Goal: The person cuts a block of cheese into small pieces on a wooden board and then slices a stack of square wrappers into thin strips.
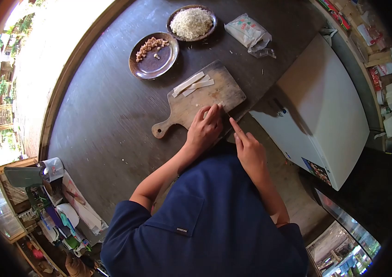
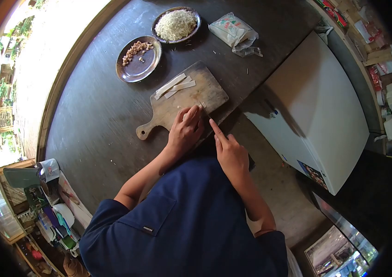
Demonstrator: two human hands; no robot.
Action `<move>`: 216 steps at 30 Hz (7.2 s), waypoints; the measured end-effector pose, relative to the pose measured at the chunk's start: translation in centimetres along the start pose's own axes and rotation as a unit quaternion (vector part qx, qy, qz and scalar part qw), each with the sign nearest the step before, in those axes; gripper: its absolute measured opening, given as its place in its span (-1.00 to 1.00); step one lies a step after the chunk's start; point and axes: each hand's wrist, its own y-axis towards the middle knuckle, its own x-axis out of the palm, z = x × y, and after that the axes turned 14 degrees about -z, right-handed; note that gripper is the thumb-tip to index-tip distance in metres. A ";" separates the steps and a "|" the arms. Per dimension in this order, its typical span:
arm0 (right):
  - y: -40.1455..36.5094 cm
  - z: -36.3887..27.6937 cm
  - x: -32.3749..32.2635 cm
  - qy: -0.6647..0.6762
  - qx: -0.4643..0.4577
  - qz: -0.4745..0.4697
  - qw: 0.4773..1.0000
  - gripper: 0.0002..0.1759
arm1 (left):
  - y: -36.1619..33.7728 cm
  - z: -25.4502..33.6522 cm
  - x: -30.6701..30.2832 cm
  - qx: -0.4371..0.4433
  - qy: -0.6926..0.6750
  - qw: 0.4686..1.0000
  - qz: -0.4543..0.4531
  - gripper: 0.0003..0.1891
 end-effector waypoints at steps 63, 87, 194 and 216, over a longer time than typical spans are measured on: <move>0.5 0.0 0.3 -0.012 -0.050 0.022 0.998 -0.34 | -0.4 0.1 -0.6 0.003 0.031 0.999 -0.006 -0.54; 2.4 -0.5 0.6 -0.048 -0.023 0.005 0.999 -0.35 | -0.2 -0.1 -0.9 0.035 0.048 0.998 0.027 -0.54; 2.5 -1.6 0.7 -0.054 -0.018 -0.003 0.998 -0.36 | -0.9 -0.2 0.2 -0.024 -0.061 0.996 0.056 -0.60; 2.1 -0.9 0.9 -0.035 -0.039 0.005 0.999 -0.37 | -1.0 0.3 -0.7 -0.047 -0.066 0.996 0.044 -0.62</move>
